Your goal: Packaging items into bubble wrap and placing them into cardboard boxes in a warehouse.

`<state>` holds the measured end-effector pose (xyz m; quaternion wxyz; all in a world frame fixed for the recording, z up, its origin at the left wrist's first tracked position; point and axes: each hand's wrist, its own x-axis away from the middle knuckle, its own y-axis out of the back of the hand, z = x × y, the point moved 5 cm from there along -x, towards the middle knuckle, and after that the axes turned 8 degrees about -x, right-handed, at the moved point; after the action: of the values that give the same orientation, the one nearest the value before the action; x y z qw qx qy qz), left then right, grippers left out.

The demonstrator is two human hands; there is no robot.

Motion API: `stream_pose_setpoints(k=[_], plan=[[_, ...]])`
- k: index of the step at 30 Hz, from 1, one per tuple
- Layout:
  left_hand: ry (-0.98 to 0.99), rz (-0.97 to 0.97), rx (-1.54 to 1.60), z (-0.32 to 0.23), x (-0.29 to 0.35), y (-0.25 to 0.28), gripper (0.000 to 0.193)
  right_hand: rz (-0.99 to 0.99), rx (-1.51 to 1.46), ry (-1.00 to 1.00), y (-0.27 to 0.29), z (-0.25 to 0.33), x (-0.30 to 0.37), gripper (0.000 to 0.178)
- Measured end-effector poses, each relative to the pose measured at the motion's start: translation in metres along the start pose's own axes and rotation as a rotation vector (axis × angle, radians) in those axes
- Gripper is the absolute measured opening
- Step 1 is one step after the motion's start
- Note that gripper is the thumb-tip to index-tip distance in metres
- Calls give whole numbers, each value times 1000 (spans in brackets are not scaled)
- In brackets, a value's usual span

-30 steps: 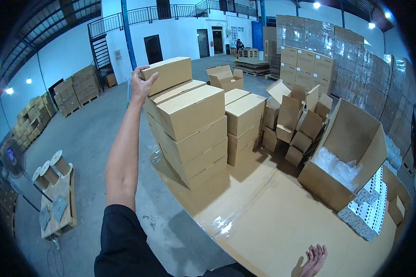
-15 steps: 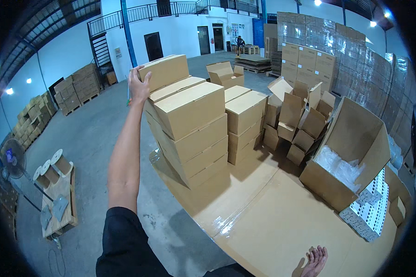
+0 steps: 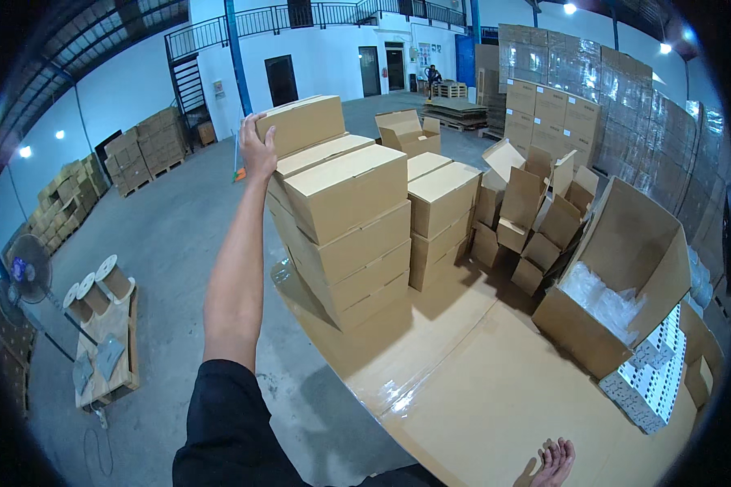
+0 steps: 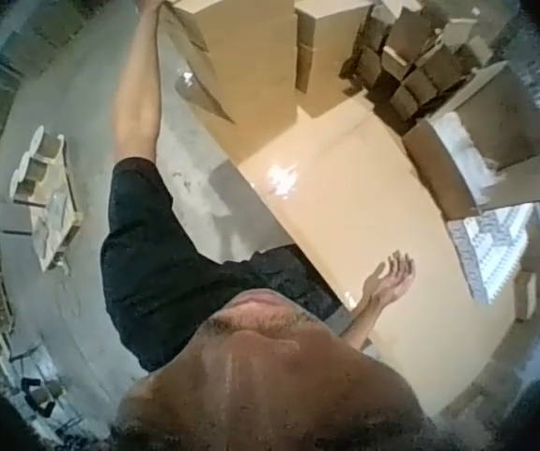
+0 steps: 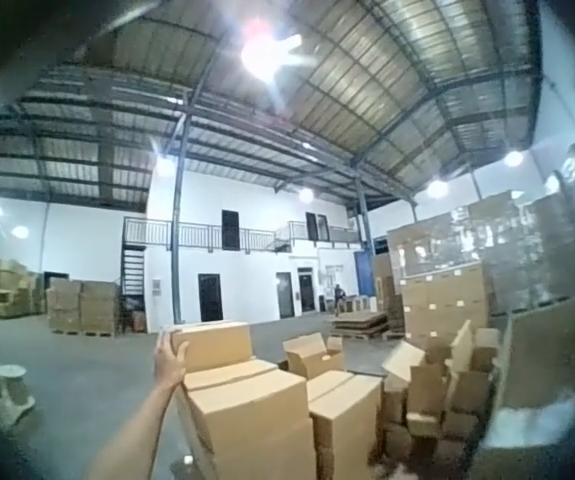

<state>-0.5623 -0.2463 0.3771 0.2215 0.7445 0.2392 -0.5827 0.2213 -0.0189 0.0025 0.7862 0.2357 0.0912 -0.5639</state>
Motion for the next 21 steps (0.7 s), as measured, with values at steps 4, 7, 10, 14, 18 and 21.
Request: stream_pose_setpoints(k=[4,7,10,14,18,21], plan=[[17,55,38,-5,0,3,34,-11,-27,-9,2,0,1,54],[-5,46,-44,-11,-1,-1,33,-50,-64,-16,5,-7,3,47],[-53,79,-169,0,-12,1,37,-213,-497,-278,10,-44,4,57],[-37,274,-442,7,-36,3,45,-326,-706,-287,0,-22,-4,50],[-16,194,-474,-48,-40,36,55,-292,-722,-309,-4,-9,-5,45],[-229,-1,-342,-157,-23,56,43,-305,-683,-339,4,-9,0,42]])
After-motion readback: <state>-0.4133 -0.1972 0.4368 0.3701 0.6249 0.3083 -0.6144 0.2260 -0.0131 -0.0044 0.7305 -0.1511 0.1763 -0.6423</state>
